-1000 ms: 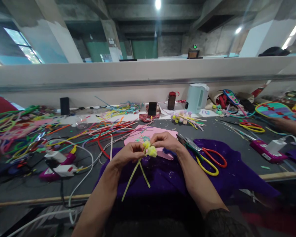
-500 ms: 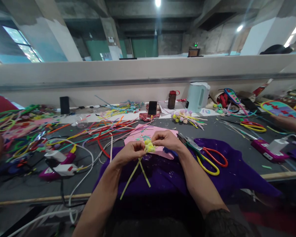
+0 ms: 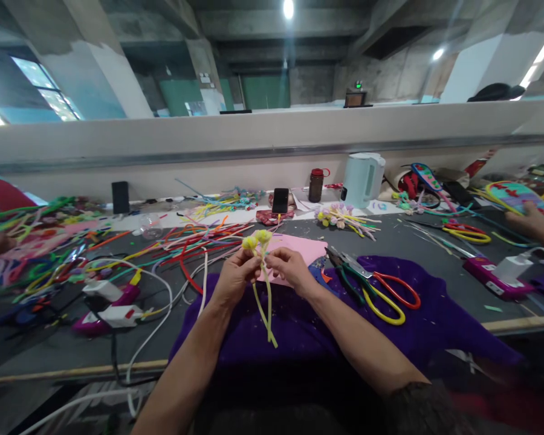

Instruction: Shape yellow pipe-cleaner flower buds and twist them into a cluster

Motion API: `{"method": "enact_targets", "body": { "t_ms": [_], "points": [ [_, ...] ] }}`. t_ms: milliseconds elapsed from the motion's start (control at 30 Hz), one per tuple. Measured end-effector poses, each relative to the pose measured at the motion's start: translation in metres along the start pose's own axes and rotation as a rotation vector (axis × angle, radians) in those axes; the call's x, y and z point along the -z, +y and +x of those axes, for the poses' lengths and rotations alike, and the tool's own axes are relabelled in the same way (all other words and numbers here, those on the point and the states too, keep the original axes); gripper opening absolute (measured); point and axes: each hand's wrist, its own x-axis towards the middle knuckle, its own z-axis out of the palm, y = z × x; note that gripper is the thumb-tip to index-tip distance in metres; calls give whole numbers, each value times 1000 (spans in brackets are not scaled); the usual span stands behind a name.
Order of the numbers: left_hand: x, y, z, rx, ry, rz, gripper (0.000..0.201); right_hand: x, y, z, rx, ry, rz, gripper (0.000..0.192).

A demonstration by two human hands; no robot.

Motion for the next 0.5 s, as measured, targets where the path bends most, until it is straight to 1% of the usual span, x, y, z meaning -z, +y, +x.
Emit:
{"method": "enact_targets", "body": {
  "t_ms": [100,200,267,400,500],
  "points": [
    [-2,-2,-1,-58,-61,106,20,-6,6,-1,-14,-12,87,25],
    [-3,-5,0,-83,-102,182,18,-4,10,1,-8,4,148,24],
    [-3,-7,0,-99,-88,229,17,-1,12,2,-23,17,173,23],
    [-6,-9,-1,-169,-21,304,18,0,15,5,-100,74,230,22],
    [-7,-9,-2,-157,1,288,19,-2,15,5,-140,94,267,24]
  ]
}}
